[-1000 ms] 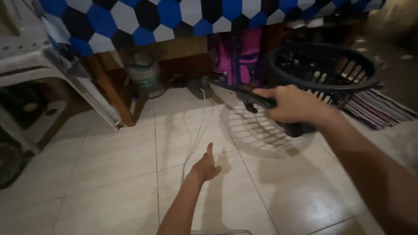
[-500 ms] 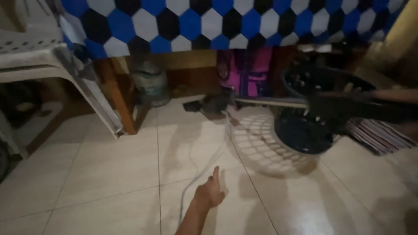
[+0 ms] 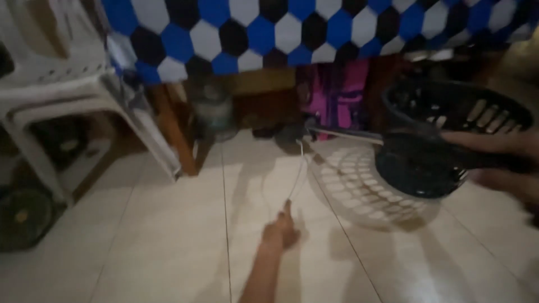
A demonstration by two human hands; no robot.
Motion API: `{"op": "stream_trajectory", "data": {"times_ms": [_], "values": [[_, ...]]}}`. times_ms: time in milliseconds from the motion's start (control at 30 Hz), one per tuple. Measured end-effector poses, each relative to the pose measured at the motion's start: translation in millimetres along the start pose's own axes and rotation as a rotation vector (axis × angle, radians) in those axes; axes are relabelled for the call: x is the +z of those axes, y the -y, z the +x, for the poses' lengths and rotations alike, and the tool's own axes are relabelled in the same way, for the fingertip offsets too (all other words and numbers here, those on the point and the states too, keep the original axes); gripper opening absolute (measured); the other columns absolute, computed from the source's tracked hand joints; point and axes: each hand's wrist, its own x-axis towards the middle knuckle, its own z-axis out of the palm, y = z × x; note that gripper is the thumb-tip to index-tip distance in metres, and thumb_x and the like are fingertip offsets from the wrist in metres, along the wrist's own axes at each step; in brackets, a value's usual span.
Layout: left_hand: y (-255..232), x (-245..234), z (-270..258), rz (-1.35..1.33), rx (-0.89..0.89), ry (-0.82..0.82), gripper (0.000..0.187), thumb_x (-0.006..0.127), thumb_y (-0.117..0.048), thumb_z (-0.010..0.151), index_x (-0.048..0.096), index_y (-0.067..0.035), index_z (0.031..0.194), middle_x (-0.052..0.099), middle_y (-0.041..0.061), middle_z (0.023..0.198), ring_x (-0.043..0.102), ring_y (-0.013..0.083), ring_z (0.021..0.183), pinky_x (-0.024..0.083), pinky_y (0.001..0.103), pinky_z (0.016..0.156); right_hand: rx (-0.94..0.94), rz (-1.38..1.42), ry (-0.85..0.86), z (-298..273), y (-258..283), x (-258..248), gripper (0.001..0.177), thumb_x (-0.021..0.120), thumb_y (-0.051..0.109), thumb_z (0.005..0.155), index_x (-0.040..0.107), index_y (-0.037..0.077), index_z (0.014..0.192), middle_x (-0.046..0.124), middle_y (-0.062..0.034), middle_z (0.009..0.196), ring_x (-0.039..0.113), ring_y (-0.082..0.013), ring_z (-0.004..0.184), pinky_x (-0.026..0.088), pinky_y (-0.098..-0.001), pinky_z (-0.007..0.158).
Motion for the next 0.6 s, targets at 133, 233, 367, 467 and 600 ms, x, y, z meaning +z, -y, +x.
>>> {"op": "stream_trajectory", "data": {"times_ms": [133,233,367,467,600], "values": [[6.7,-24.6,-25.3,0.125,-0.127,0.029,0.099,0.066,-0.037,0.091,0.004,-0.013,0.163,0.051,0.022,0.147,0.061,0.0388,0.126,0.05,0.049,0.106,0.52,-0.372,0.406,21.4,239.1,-79.8,0.067,0.058,0.036,0.102,0.034,0.034,0.164,0.077,-0.0047,0.081,0.07,-0.0177,0.055,0.06,-0.0333,0.056],[-0.2,-38.1,-35.1,0.17,-0.203,0.055,0.097,0.066,-0.034,0.092,0.005,-0.014,0.164,0.05,0.022,0.148,0.059,0.0381,0.129,0.049,0.048,0.109,0.489,-0.346,0.495,10.5,235.6,-73.8,0.064,0.052,0.042,0.105,0.031,0.034,0.165,0.071,-0.0099,0.07,0.064,-0.018,0.053,0.052,-0.0326,0.05],[-28.7,-53.6,-40.6,0.235,-0.228,0.016,0.095,0.067,-0.034,0.093,0.007,-0.014,0.163,0.046,0.021,0.152,0.055,0.0378,0.134,0.046,0.047,0.111,0.371,-0.349,0.487,-13.2,177.9,-66.8,0.073,0.055,0.042,0.101,0.026,0.035,0.169,0.068,-0.0054,0.063,0.065,-0.0158,0.05,0.053,-0.0314,0.048],[-66.1,-53.4,-35.5,0.226,-0.189,-0.019,0.087,0.067,-0.035,0.093,0.016,-0.014,0.161,0.047,0.02,0.153,0.053,0.0374,0.135,0.045,0.047,0.112,0.471,-0.346,0.619,-30.5,153.9,-91.3,0.073,0.055,0.043,0.103,0.022,0.036,0.168,0.068,-0.0066,0.067,0.063,-0.016,0.052,0.051,-0.0319,0.05],[-110.6,-18.2,5.3,0.204,-0.029,-0.117,0.079,0.067,-0.033,0.091,0.03,-0.011,0.157,0.046,0.017,0.155,0.05,0.0347,0.138,0.043,0.048,0.112,0.443,-0.418,0.638,-58.0,106.9,-117.1,0.076,0.059,0.043,0.101,0.022,0.038,0.167,0.077,-0.0038,0.076,0.069,-0.0138,0.055,0.057,-0.0304,0.057]]}}
